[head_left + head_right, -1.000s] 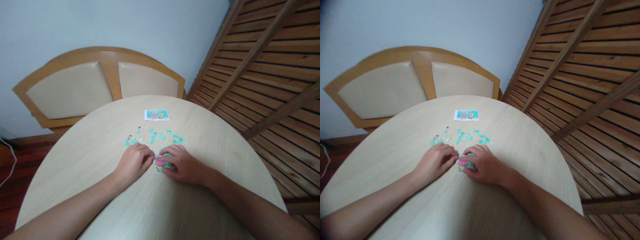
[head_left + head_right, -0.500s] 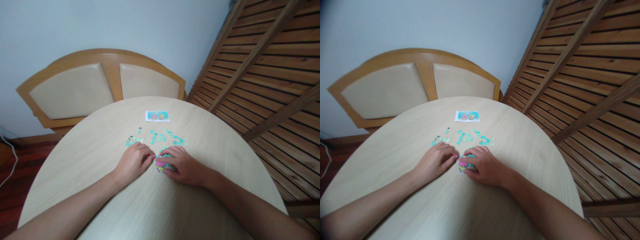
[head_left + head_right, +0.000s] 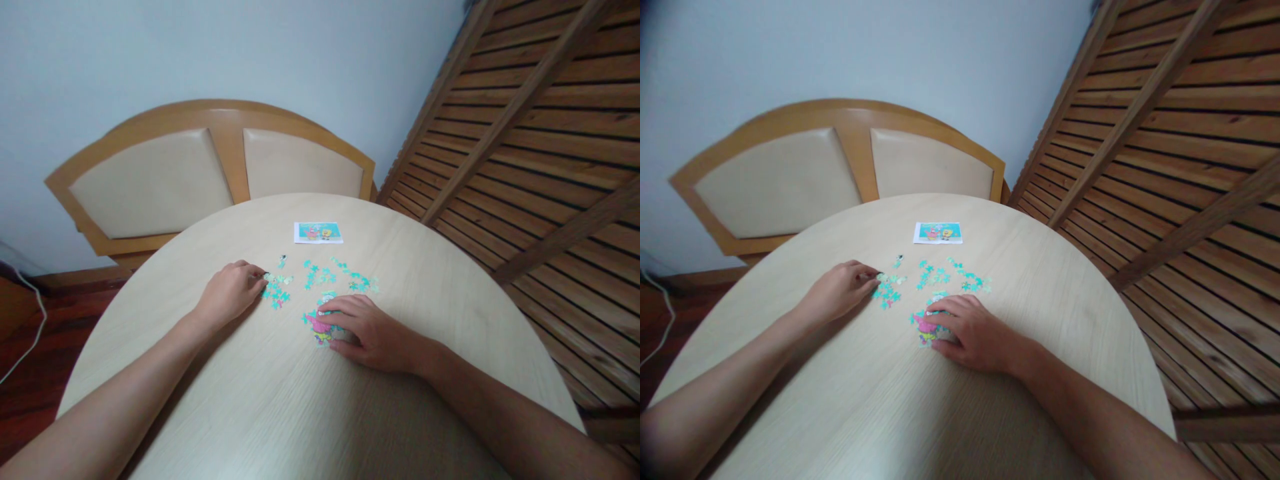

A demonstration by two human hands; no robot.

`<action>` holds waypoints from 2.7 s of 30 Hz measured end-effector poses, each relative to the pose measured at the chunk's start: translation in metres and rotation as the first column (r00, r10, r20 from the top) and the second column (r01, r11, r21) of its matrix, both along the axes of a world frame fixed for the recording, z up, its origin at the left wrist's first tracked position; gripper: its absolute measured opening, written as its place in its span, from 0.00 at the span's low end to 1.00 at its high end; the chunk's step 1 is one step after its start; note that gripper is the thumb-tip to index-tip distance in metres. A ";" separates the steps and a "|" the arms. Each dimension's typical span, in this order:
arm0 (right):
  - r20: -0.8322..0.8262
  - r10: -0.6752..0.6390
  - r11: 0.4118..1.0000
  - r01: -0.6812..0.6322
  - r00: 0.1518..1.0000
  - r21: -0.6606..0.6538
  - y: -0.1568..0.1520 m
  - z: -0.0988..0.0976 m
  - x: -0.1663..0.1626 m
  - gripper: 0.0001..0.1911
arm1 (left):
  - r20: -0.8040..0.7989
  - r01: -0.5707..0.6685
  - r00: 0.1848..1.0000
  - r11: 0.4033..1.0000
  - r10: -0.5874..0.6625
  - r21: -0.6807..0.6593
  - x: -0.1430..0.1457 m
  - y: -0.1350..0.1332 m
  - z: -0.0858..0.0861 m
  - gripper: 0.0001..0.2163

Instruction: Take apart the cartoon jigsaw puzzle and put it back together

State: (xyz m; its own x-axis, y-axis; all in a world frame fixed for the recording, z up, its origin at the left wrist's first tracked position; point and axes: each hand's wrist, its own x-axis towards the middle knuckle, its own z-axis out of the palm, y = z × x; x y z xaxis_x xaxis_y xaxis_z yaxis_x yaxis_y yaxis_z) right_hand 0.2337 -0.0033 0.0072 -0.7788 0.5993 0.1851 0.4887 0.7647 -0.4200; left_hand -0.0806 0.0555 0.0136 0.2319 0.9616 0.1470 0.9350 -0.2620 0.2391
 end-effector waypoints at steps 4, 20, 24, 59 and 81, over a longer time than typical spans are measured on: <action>-0.008 0.004 1.000 -0.004 1.000 0.000 0.000 0.000 0.000 0.21 | 0.016 -0.020 1.000 0.999 0.019 0.031 0.003 0.003 -0.005 0.15; -0.005 0.015 1.000 -0.015 1.000 -0.004 0.000 -0.002 0.000 0.23 | 0.214 -0.051 0.976 0.998 0.042 0.038 0.000 0.007 -0.003 0.11; -0.094 -0.022 0.998 0.027 0.995 0.061 0.001 0.001 -0.003 0.18 | 0.482 0.056 0.875 0.998 -0.047 -0.004 0.016 -0.005 0.003 0.11; -0.327 -0.127 0.963 0.196 0.937 0.188 0.000 0.002 -0.009 0.14 | 0.907 0.496 0.420 0.832 0.020 -0.248 0.082 -0.057 -0.012 0.13; 0.052 -0.132 0.991 0.133 0.990 -0.021 0.013 0.019 0.039 0.09 | 0.109 0.715 0.695 0.699 -0.711 0.003 0.069 -0.061 -0.007 0.21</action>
